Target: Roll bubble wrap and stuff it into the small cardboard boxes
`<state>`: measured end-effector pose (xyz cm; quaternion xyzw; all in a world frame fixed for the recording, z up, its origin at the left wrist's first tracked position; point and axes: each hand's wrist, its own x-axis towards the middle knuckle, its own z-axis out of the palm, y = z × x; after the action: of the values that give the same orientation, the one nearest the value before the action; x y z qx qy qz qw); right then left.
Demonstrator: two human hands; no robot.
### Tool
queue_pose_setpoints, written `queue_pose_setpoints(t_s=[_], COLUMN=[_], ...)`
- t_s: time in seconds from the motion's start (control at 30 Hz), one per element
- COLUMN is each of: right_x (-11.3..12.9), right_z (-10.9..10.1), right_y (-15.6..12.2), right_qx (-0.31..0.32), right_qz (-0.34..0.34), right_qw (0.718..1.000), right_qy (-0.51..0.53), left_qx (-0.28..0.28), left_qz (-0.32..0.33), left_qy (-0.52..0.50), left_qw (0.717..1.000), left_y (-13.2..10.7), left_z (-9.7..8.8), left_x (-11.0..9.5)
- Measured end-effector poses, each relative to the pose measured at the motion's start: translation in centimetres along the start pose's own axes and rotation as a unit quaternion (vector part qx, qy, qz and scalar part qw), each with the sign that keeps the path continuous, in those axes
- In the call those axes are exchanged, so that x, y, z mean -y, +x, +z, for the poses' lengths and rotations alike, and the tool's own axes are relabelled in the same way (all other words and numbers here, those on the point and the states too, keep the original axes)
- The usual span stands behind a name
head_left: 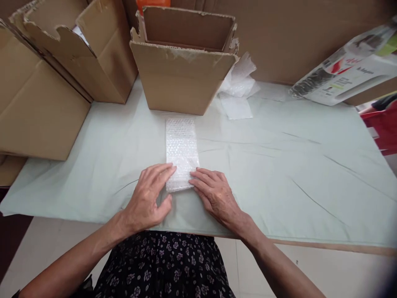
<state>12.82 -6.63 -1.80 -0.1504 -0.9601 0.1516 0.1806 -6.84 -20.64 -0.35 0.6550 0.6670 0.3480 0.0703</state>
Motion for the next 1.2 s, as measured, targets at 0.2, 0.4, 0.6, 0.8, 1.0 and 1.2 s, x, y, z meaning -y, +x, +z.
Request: queue_pose_setpoints(t_s=[0.2,0.4,0.6,0.8,1.0,1.2], right_x=[0.9,1.4,0.7,1.3,1.0,1.2], right_z=[-1.7,-1.1,-0.8,-1.6,-0.5,-1.4], right_y=[0.4,0.1,0.8,0.1,1.6,1.3], right_qx=[-0.001,-0.055,0.008,0.000,0.048,0.101], right_qz=[0.061,-0.011,-0.005,0.081,0.004,0.041], right_qw=[0.996,0.996,0.999,0.996,0.997,0.990], right_qy=[0.068,-0.076,0.036,0.037,-0.056,0.094], left_qx=[0.014,-0.011,0.019,0.025,-0.029,0.032], left_qz=[-0.041,-0.056,0.011,-0.066,-0.058,-0.059], left_qy=[-0.005,0.114,0.021,0.001,0.078,-0.029], left_qw=[0.999,0.992,1.000,0.998,0.995,0.997], left_y=[-0.7,0.8,-0.9,-0.4,1.4,-0.7], left_z=[0.3,1.3,0.3,0.4,0.9,-0.3], left_x=[0.0,0.8,-0.1,0.5,1.3,0.0])
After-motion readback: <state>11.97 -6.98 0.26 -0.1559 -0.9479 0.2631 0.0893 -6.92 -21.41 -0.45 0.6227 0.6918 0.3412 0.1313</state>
